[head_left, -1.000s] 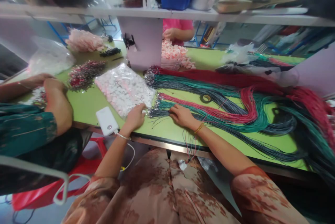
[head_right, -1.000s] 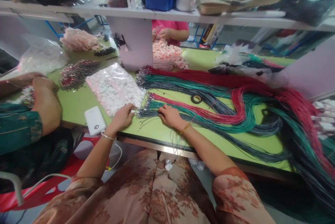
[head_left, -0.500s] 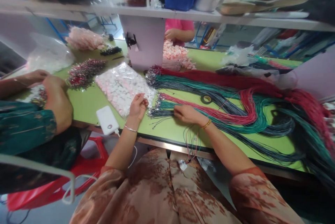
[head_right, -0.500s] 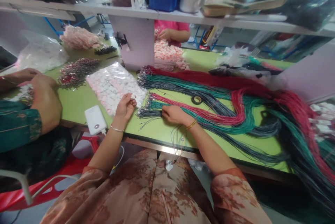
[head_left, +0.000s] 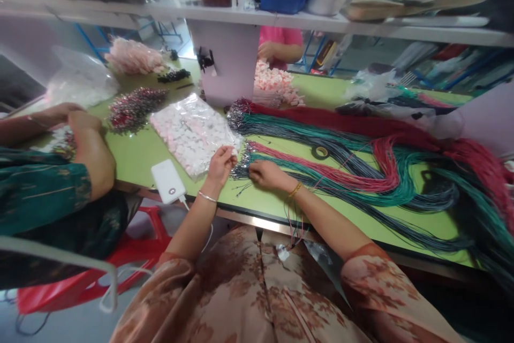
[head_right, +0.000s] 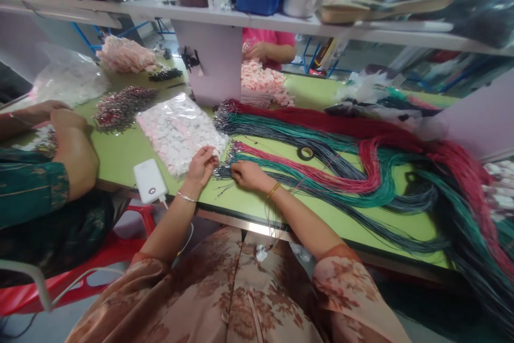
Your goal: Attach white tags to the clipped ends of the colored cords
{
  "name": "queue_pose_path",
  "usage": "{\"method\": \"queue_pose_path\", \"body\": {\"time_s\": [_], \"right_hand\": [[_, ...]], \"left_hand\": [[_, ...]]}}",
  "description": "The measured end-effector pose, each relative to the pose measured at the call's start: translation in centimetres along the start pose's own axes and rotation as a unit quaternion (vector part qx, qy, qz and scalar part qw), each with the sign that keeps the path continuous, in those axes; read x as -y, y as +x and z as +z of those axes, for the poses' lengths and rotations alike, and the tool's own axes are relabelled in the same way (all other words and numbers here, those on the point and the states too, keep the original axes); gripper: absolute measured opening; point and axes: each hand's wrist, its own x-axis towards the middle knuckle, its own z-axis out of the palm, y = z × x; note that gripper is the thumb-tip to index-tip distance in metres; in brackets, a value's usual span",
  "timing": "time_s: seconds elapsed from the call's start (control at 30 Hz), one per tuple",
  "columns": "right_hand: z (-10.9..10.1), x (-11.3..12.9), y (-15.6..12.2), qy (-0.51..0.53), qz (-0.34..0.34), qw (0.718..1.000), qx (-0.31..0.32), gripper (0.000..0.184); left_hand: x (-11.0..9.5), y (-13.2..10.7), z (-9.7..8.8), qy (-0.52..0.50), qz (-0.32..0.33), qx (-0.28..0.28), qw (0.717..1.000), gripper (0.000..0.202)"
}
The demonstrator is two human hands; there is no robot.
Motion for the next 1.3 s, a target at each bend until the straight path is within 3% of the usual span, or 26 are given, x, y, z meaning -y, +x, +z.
{"method": "queue_pose_path", "body": {"time_s": [0.1, 0.23, 0.37, 0.5, 0.63, 0.73, 1.07, 1.3], "right_hand": [[-1.4, -1.1, -0.6, 0.185, -0.003, 0.983, 0.010, 0.019], [-3.4, -2.0, -1.3, 0.363, 0.048, 0.928, 0.063, 0.026], [-4.3, -1.0, -0.8, 0.410, 0.067, 0.909, -0.028, 0.026], [-4.4, 0.5, 0.3, 0.373, 0.041, 0.921, -0.108, 0.021], [-4.2, 1.6, 1.2, 0.246, 0.013, 0.959, -0.142, 0.017], [-3.5, 2.0, 1.4, 0.182, 0.009, 0.970, -0.159, 0.016], [-1.8, 1.9, 0.2, 0.167, 0.017, 0.946, -0.278, 0.010], [-1.0, 1.7, 0.2, 0.115, -0.006, 0.946, -0.305, 0.009]], "left_hand": [[-0.1, 0.0, -0.2, 0.006, 0.009, -0.011, 1.000, 0.019], [-0.3, 0.1, 0.5, -0.024, 0.027, -0.032, 0.999, 0.016], [-0.4, 0.0, 1.8, -0.052, 0.035, -0.006, 0.998, 0.017], [0.2, -0.2, 2.4, -0.062, 0.008, 0.022, 0.998, 0.019], [1.3, -0.5, 2.4, -0.060, -0.005, 0.034, 0.998, 0.020], [1.8, -0.8, 2.2, -0.053, 0.001, 0.038, 0.998, 0.021], [1.4, -1.0, 2.0, -0.100, -0.024, 0.055, 0.993, 0.018], [1.5, -1.1, 2.0, -0.076, -0.024, 0.062, 0.995, 0.020]]}}
